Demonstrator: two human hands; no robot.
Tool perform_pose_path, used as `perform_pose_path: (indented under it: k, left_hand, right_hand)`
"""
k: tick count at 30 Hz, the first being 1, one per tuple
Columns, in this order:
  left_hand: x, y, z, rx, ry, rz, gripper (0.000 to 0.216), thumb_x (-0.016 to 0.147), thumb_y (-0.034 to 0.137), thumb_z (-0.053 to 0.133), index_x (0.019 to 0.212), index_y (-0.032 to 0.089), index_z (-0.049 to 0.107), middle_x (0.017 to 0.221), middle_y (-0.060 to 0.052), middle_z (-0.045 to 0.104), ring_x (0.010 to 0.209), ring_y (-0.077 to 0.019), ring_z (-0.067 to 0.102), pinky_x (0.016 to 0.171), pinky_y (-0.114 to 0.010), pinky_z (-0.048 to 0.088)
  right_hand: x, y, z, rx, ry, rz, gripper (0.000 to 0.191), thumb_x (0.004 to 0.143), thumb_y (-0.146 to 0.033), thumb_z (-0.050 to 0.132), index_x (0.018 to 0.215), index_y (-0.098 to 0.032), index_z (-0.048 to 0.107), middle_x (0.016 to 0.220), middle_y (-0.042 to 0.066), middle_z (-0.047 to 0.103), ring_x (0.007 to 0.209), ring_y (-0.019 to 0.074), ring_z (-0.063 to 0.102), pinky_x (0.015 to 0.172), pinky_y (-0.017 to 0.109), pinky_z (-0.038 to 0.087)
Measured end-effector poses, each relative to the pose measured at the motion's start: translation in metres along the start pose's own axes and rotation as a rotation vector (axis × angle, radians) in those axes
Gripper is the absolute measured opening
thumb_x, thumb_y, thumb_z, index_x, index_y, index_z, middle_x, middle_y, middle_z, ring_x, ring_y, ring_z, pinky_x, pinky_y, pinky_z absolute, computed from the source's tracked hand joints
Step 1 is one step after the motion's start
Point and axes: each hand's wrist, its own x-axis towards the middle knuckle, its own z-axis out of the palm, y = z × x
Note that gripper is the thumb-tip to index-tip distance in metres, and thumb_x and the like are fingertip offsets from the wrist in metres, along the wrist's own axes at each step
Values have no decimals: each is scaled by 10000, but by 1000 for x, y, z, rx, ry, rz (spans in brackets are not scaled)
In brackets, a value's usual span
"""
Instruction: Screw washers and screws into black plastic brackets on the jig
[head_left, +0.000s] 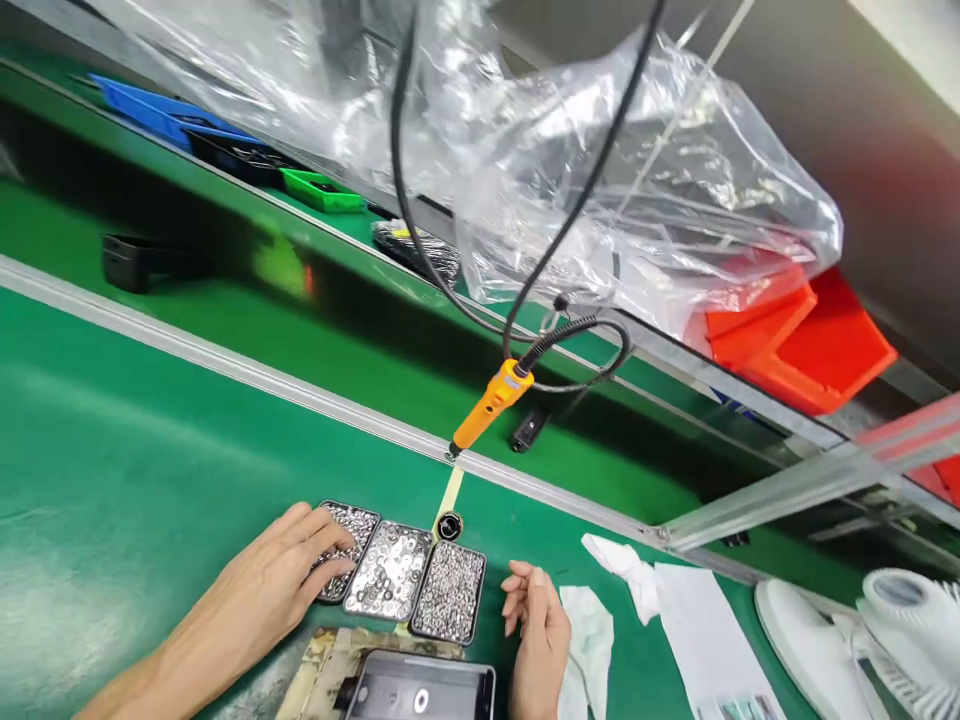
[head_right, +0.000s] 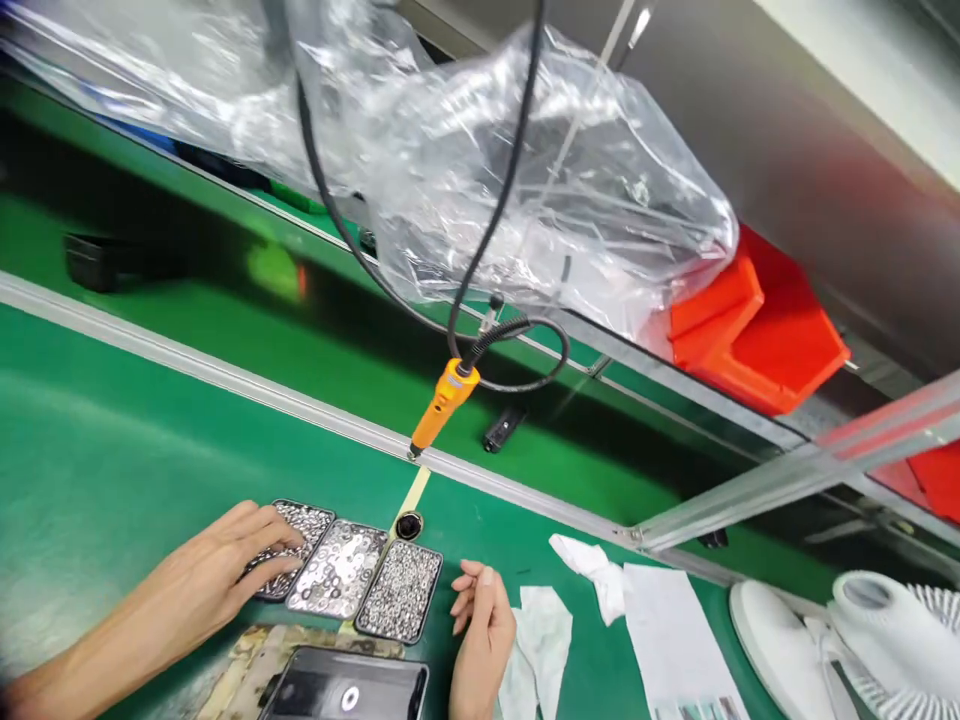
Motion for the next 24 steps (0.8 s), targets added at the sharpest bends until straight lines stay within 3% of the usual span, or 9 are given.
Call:
perform_pose_path:
  k: [5,8,12,15,17,24]
  left_hand:
    - [2,10,-4,-36,42,-4,201,1096,302,508,1002,232,671,970,-14,636,900,-219,550,977,-397,381]
    - [5,18,-6,-72,28,0,205,1110,273,480,1100,252,683,1062,-22,638,969,-224,537,951,-381,394]
    - [9,24,-2,-98,42,42,297,1135,245,432,1006,231,699,1054,-33,638,991,-227,519,885,-362,401]
    - [9,25,-2,-83,61,37,292,1120,221,441,938,195,667,981,-45,627,928,-225,509,828,-364,395]
    - [10,27,-5,-62,78,45,226,1081,194,481,946,192,661,977,-47,631,923,-233,509,833,-379,389]
    - [14,32,-11,-16,118,44,165,952,84,499,881,182,612,910,-49,611,860,-235,500,775,-391,360]
  right_hand:
    - [35,-45,20,-89,-41,-112,630,981,-759,588,1116,-170,766,936,82,710,775,194,605,679,299,516]
    - [56,-81,45,-160,-67,-214,612,982,-716,620,1309,-206,705,1190,113,724,1012,248,666,875,363,546]
    - [84,-117,89,-153,-181,-379,740,947,-604,732,1563,-265,500,1546,132,553,1372,306,554,1157,471,445]
    - [100,-126,113,-72,-317,-343,751,938,-574,753,1564,-247,496,1474,131,613,1327,296,592,1176,473,442]
    - [105,-126,120,-45,-332,-309,700,943,-574,742,1508,-209,550,1348,129,682,1245,292,639,1130,458,481]
    - [77,-124,90,-25,-262,-235,754,941,-585,757,1565,-234,521,1283,101,696,1174,286,681,1076,440,518]
